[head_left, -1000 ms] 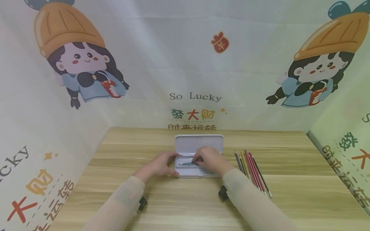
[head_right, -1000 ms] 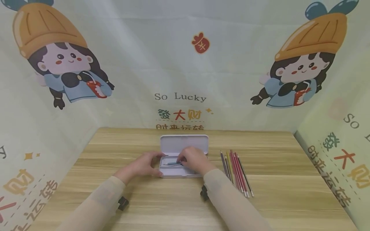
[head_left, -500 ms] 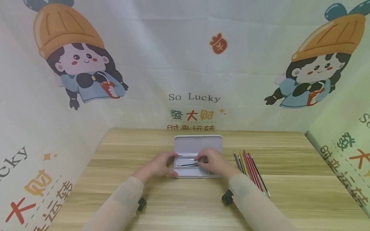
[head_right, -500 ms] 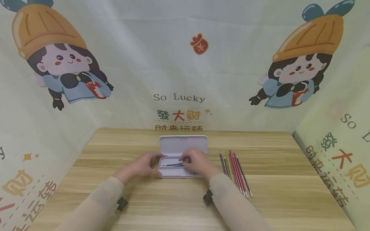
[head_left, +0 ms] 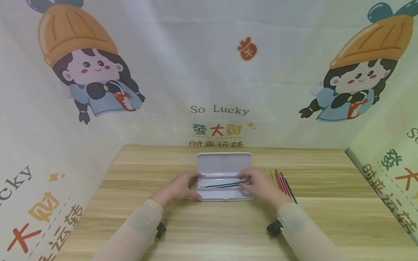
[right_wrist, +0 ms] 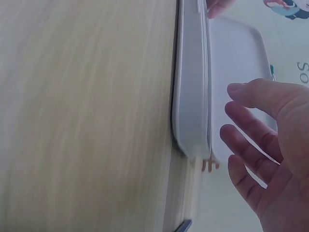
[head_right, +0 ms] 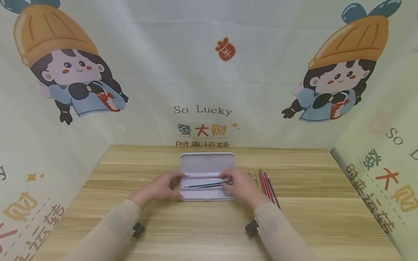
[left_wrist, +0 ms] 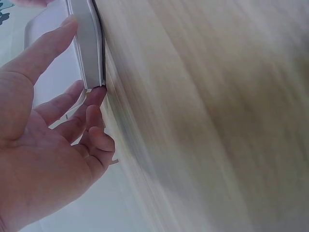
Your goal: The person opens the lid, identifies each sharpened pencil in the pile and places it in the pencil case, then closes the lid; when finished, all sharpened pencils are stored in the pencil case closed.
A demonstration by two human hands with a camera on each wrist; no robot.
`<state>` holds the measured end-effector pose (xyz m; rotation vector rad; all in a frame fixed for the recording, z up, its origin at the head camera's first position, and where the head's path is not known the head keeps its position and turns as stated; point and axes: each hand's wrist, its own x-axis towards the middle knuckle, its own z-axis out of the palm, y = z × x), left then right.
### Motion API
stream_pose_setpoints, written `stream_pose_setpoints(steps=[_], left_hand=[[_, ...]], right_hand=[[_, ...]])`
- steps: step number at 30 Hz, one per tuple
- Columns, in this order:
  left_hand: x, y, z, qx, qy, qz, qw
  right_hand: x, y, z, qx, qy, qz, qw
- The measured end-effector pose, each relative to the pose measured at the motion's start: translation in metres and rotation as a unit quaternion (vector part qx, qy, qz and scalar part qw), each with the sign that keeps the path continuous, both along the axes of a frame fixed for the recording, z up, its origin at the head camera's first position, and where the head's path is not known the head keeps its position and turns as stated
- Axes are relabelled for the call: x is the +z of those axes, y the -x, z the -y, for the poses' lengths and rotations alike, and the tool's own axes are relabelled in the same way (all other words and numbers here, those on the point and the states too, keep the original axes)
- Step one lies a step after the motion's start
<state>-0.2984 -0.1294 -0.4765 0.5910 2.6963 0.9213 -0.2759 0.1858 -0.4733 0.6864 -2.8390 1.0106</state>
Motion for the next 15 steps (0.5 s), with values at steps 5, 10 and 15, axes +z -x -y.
stream_pose_setpoints(steps=[5,10,15], left_hand=[[0.003,0.000,0.000,0.002,0.003,0.000,1.0000],[0.002,0.001,0.000,0.001,0.005,0.003,1.0000],[0.000,0.001,0.000,0.000,0.006,0.002,1.0000]], right_hand=[[-0.001,-0.005,-0.013,-0.006,0.015,-0.012,0.9998],[0.000,-0.012,-0.026,-0.020,0.009,-0.010,0.9997],[-0.002,-0.018,-0.042,-0.040,0.004,-0.031,0.9987]])
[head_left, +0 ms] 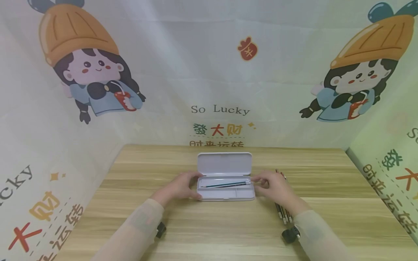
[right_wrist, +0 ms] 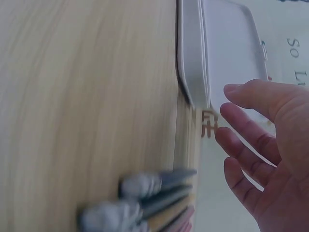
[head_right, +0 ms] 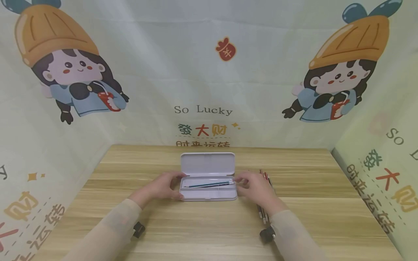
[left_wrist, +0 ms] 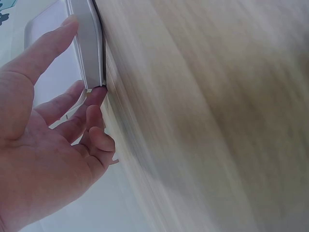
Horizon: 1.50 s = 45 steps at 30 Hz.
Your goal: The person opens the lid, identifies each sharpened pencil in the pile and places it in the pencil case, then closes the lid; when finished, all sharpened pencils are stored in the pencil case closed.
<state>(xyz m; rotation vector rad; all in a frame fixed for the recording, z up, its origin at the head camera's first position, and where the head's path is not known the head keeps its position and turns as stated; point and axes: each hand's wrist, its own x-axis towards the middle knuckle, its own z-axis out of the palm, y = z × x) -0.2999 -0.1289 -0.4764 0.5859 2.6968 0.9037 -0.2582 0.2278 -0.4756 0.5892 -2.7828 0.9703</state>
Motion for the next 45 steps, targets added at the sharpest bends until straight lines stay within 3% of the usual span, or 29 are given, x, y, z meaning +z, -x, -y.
stream_pose_setpoints(steps=[7,17,25,45], left_hand=[[0.001,-0.001,-0.001,0.000,-0.006,0.003,1.0000],[0.001,-0.002,0.000,0.005,-0.003,0.008,1.0000],[0.001,-0.001,0.000,0.000,-0.006,0.004,1.0000],[-0.001,0.000,0.000,-0.003,0.001,-0.004,1.0000]], right_hand=[[0.000,-0.007,-0.025,-0.006,-0.001,0.007,1.0000],[0.009,-0.016,-0.057,-0.049,-0.011,0.034,0.9981],[0.005,-0.018,-0.078,-0.081,-0.017,0.046,0.9955],[0.003,-0.023,-0.095,-0.100,-0.071,0.078,0.9893]])
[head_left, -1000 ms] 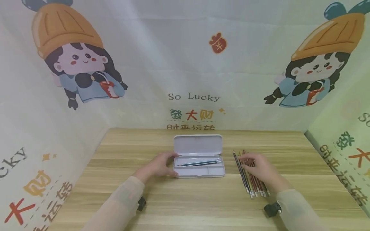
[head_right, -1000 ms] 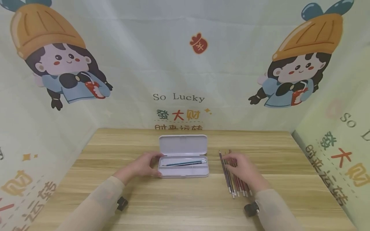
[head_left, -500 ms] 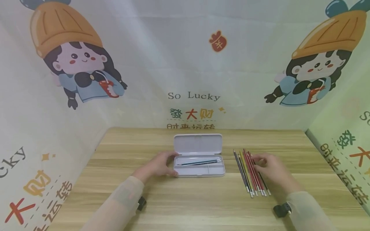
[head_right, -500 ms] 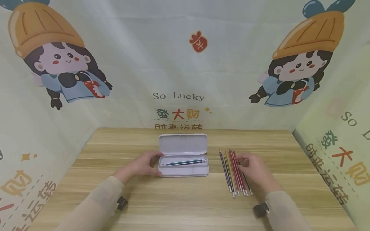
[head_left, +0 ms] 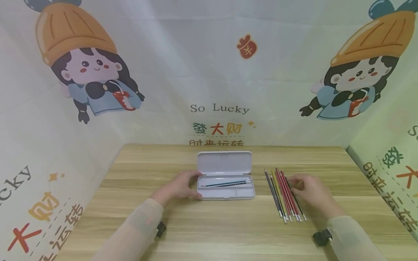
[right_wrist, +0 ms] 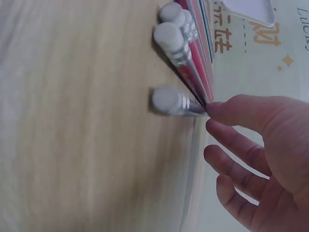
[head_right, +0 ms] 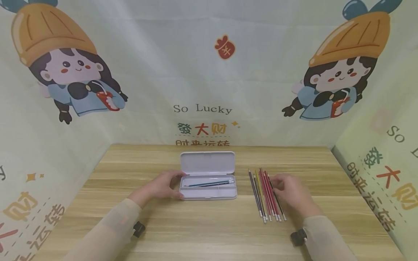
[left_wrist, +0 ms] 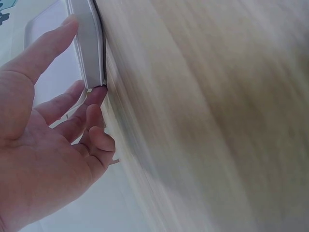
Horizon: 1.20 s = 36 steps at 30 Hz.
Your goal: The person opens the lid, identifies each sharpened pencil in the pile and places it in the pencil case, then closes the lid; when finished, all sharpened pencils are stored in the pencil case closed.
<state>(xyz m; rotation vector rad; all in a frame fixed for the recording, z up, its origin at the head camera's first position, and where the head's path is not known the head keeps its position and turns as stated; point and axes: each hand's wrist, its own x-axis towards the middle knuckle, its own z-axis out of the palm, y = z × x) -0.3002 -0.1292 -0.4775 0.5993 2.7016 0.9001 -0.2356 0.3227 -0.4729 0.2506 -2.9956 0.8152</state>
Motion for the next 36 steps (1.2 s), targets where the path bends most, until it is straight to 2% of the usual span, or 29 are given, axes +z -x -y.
stream_pose_setpoints(steps=[9,16,26,31,36], left_hand=[[0.0030,-0.0024,-0.0023,0.004,0.003,0.006,1.0000],[0.0035,-0.0016,-0.0026,0.003,0.003,0.006,1.0000],[0.0049,-0.0038,-0.0020,0.006,0.003,0.011,0.9999],[0.0058,-0.0053,-0.0023,0.011,0.002,0.016,0.9998],[0.0056,-0.0044,-0.0023,0.010,0.003,0.012,0.9999]], right_hand=[[-0.0015,0.0010,-0.0020,-0.014,-0.043,0.006,0.9990],[-0.0013,0.0014,-0.0033,-0.019,-0.071,-0.007,0.9973],[-0.0048,0.0014,-0.0041,-0.026,-0.079,0.005,0.9965],[-0.0017,0.0003,-0.0059,-0.042,-0.082,0.022,0.9955],[0.0015,-0.0016,-0.0053,-0.052,-0.081,0.019,0.9952]])
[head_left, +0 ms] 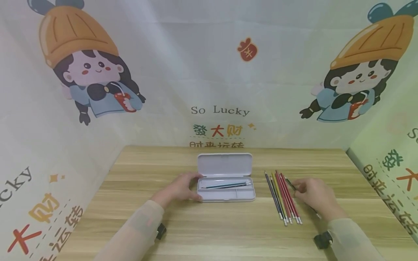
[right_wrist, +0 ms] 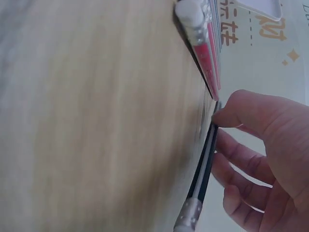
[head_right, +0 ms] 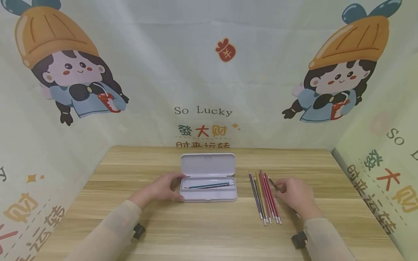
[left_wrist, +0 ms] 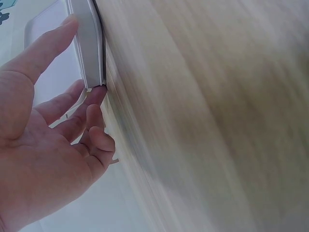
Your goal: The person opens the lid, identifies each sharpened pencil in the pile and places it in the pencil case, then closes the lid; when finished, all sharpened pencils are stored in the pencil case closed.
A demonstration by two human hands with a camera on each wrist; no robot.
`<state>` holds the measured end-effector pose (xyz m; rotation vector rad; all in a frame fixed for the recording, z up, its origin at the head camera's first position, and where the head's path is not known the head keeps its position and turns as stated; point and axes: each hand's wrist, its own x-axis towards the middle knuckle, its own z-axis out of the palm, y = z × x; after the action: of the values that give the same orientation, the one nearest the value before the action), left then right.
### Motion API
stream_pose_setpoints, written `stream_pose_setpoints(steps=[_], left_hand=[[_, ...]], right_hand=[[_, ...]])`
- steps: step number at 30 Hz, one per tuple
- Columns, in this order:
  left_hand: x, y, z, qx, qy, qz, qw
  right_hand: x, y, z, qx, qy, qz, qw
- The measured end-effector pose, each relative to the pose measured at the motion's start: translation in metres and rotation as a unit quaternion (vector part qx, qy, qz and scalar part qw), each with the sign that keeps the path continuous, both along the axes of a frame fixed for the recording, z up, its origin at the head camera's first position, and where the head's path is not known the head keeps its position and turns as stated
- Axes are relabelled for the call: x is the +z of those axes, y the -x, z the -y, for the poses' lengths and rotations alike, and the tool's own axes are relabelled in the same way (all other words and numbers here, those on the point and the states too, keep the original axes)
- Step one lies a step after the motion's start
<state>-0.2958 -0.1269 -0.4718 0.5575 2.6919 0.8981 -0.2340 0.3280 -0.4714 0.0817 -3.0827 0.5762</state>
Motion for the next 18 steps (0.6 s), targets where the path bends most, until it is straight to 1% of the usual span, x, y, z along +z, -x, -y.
stream_pose_setpoints(steps=[4,10,15,18], left_hand=[[0.001,0.000,0.001,-0.003,0.001,-0.005,1.0000],[0.003,-0.002,0.001,-0.007,0.000,-0.008,0.9999],[0.005,-0.003,0.000,-0.006,0.000,-0.009,0.9999],[0.004,-0.003,0.000,-0.005,0.004,-0.011,0.9999]], right_hand=[[0.001,-0.001,0.002,0.001,0.003,-0.016,0.9999],[0.004,-0.001,0.008,0.024,0.010,-0.051,0.9983],[0.007,-0.002,0.016,0.044,0.019,-0.065,0.9968],[0.006,-0.001,0.021,0.053,0.020,-0.070,0.9959]])
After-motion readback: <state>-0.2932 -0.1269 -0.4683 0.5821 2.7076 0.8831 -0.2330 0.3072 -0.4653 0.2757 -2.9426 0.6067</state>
